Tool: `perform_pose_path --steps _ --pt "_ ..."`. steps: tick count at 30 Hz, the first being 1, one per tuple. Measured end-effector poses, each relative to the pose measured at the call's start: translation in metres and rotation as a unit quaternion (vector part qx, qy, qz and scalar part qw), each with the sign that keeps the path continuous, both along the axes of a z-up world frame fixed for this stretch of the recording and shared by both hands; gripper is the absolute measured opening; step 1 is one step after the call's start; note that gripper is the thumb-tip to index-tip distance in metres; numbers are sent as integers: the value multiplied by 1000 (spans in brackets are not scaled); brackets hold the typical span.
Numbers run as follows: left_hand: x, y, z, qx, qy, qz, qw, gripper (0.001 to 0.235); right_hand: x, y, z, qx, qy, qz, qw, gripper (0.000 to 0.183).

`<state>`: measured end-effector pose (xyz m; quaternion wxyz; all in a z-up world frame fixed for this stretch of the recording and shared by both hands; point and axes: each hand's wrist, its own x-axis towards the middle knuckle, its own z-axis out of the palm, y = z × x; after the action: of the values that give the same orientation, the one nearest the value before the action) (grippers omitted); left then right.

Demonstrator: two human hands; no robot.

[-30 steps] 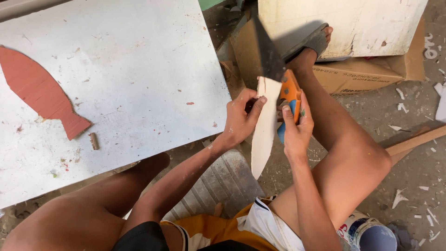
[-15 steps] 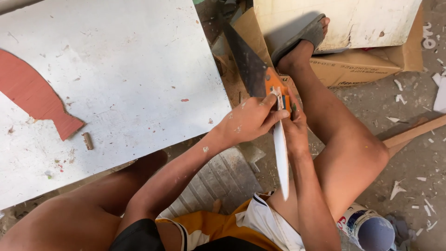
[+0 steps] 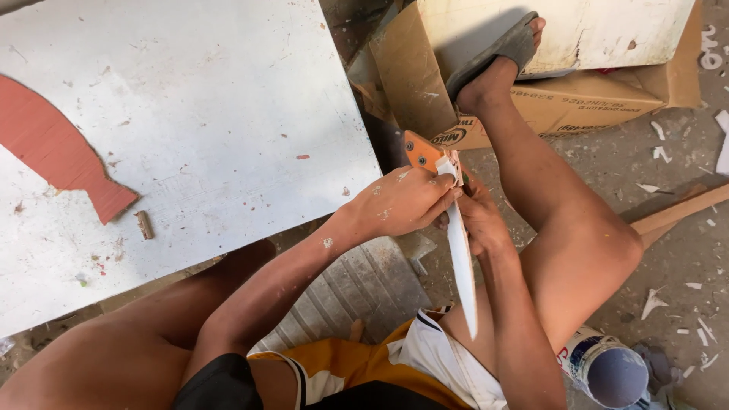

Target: Sawing a shape out of a white board using a hand saw

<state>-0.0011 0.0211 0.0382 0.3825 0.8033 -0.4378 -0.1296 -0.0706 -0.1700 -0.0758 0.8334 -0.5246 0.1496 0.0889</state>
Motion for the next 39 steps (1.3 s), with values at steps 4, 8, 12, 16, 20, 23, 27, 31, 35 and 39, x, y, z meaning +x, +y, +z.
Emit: perform_pose_path --steps 4,8,12,16,20,23,27,31,35,39 --pt "-2 2 1 6 -11 -29 1000 33 6 3 29 22 -14 58 998 59" --pt "-1 6 1 21 -71 -52 996 33 7 7 53 -8 -7 72 997 65" --pt "4 8 4 79 -208 -84 971 32 12 4 61 -40 -5 83 996 67" --pt "18 8 -3 66 -345 -145 925 29 14 2 56 -54 0 98 994 73" --pt "21 17 2 77 -403 -178 894 32 10 1 56 -51 10 102 993 67" --pt "22 16 9 63 -299 -146 941 22 9 12 65 -3 1 85 996 65" --pt "2 8 -18 -50 23 -75 996 27 -3 17 10 36 38 12 999 51" --pt "-27 -10 -41 -251 364 60 895 41 -14 26 14 67 38 -85 993 23" --pt "-23 -39 -58 -250 463 99 845 39 -13 23 36 46 9 -160 986 28" --pt "-21 -59 -44 -231 577 135 772 37 -10 -4 -2 47 -11 -171 984 23"
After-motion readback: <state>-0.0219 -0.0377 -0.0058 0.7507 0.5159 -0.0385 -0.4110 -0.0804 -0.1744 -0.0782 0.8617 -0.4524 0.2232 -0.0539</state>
